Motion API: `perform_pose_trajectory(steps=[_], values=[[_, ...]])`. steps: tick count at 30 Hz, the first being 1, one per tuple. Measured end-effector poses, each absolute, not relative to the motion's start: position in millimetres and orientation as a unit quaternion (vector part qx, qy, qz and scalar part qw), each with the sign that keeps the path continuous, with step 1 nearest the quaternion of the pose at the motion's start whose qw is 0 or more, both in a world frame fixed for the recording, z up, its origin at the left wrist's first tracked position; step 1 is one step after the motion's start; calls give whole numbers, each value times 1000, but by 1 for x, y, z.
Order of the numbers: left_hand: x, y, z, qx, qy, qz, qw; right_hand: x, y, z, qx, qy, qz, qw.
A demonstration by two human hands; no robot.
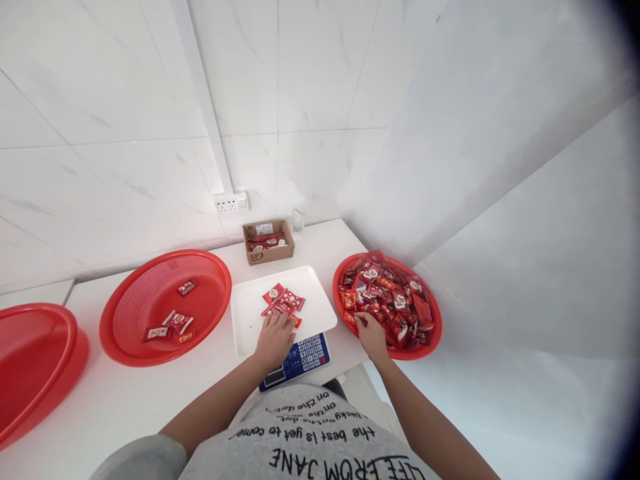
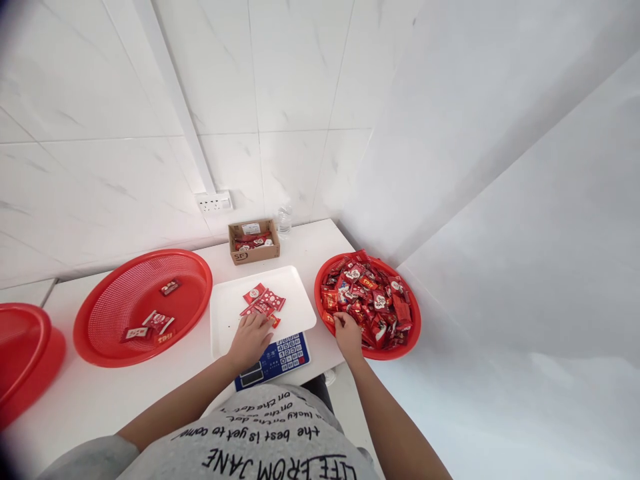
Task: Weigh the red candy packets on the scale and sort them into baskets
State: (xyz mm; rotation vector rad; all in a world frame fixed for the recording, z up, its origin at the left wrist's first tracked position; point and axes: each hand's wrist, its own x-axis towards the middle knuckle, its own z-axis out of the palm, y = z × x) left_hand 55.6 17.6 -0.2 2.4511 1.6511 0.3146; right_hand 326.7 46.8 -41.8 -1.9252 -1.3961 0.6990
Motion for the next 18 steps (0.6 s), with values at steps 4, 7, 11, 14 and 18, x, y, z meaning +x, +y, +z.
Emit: perform_pose_trajectory(steps=[4,7,11,14,18], values=[[61,14,3,833,532,110,103,326,47,-40,-731,-535,265,332],[60,14,2,829,535,120,107,326,46,-39,-731,-534,262,334],[58,24,-9,798,575,156,91,325,46,-37,-731,-537,260,332],[64,40,-16,744,643,162,89,325,46,-38,-730,-534,266,334],[79,61,-20,681,713,122,112,327,48,-42,-730,-529,269,339]])
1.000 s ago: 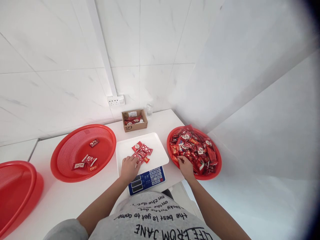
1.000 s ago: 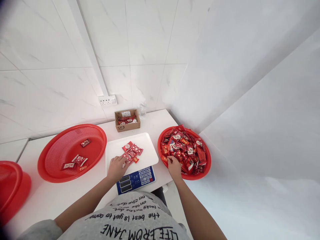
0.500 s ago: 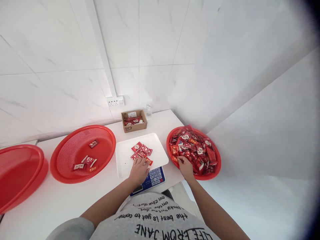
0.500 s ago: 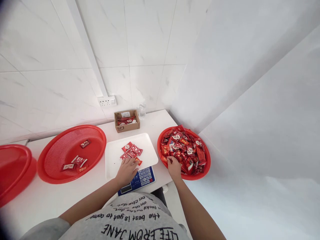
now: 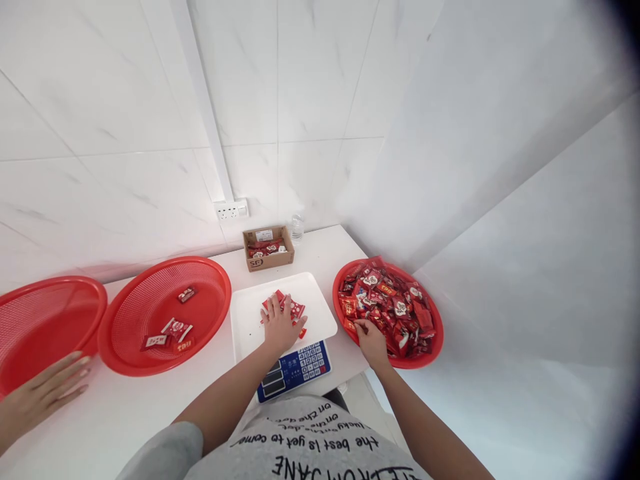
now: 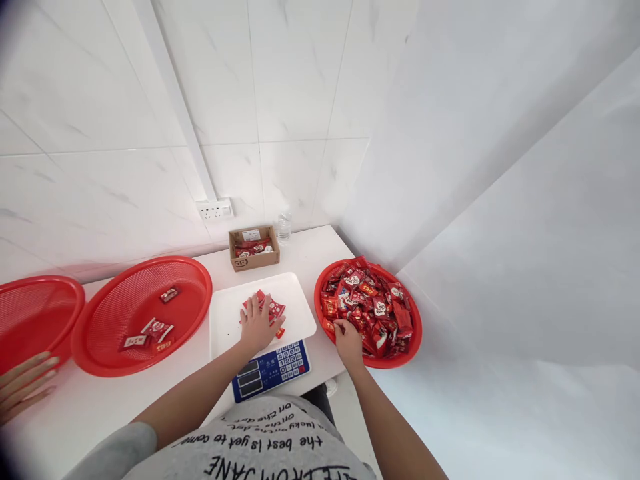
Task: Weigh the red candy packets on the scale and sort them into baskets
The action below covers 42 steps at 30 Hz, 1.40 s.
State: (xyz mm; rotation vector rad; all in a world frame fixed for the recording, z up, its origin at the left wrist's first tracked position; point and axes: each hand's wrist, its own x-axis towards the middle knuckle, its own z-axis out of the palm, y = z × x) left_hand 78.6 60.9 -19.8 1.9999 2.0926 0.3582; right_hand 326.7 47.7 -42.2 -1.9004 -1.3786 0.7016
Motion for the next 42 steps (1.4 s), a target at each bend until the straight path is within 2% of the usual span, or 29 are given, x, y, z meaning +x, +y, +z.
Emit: perform_pose_trajectory(steps=[7,15,17,22,24,30,36,39,42], values=[[76,67,-20,754,648,80,71,328,49,-46,-728,-528,269,345],[18,88,-2,920,380,36,91,329,50,-48,-728,-535,271,331],[21,86,1,905,417,42,76,329,50,-47,-730,-534,271,330],[63,71,-12,746,660,66,66,328,50,-46,-732,-530,271,331],[76,68,-20,714,695,64,66,328,51,-46,-732,-530,270,332],[60,75,-31,796,597,85,45,326,50,-42,-730,-532,269,335],[17,93,-8,915,386,30,113,326,49,-41,-727,-532,276,336],[17,90,-5,910,398,34,109,325,49,-39,-725,-531,281,336],[35,77,-16,850,515,70,80,324,49,-37,-728,-527,280,337]])
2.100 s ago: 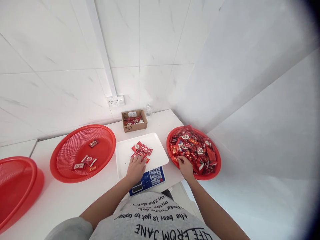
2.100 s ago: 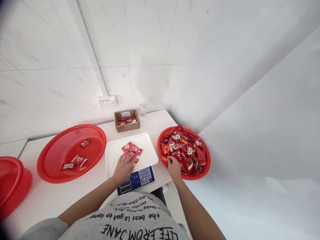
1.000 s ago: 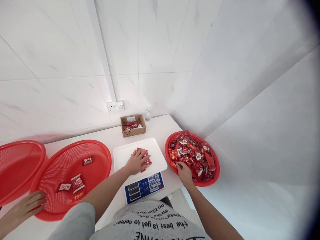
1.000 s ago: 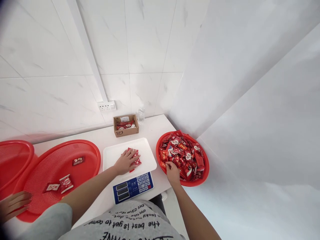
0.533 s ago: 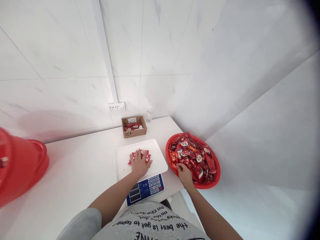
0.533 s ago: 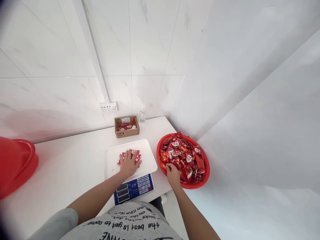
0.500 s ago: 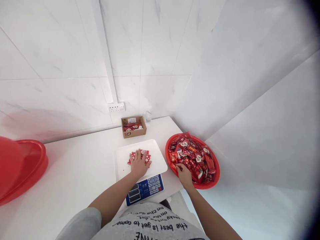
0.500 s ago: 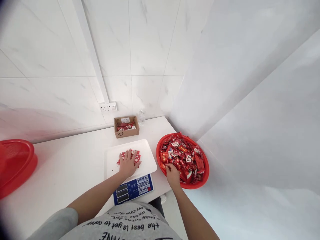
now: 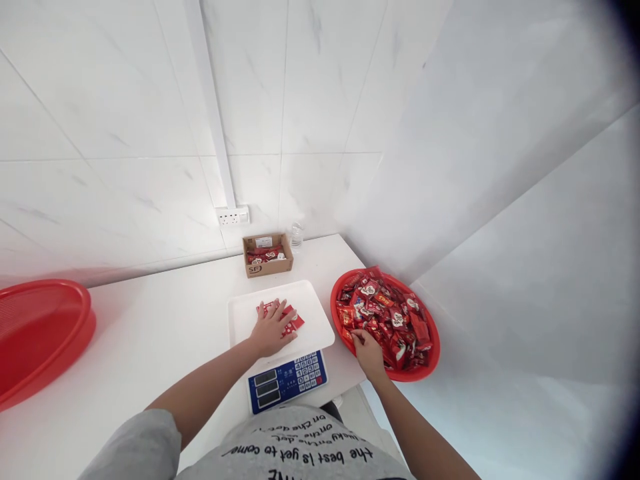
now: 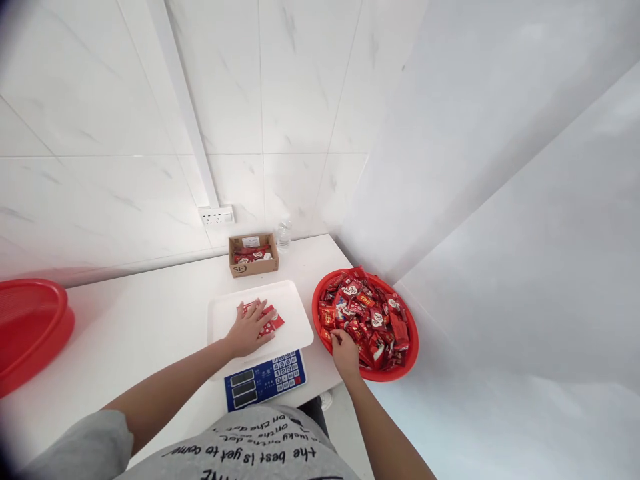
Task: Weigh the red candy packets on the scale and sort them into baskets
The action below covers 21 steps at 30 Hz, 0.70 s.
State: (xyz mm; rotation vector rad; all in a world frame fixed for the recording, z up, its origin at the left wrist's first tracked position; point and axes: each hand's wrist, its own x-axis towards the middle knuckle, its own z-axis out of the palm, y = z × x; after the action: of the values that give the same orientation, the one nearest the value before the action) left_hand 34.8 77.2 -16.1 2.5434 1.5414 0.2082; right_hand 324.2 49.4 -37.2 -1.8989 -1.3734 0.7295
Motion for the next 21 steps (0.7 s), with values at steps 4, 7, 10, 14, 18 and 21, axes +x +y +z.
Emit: perform_pose_trajectory(steps=[4,7,10,14,18,21], values=[[56,67,-32,784,613,90,51,324,50,-38,-728,-527,284,334],[53,69,-33,815,570,91,48,326,50,-41,-728,-528,283,333],[35,77,-24,871,481,76,72,327,50,-41,-727,-529,281,335],[16,82,-11,916,387,58,91,326,49,-39,-728,-530,280,332],[24,73,-9,886,452,78,70,326,48,-38,-730,-528,276,335],[41,61,-17,834,542,91,51,326,48,-38,-730,-528,273,337]])
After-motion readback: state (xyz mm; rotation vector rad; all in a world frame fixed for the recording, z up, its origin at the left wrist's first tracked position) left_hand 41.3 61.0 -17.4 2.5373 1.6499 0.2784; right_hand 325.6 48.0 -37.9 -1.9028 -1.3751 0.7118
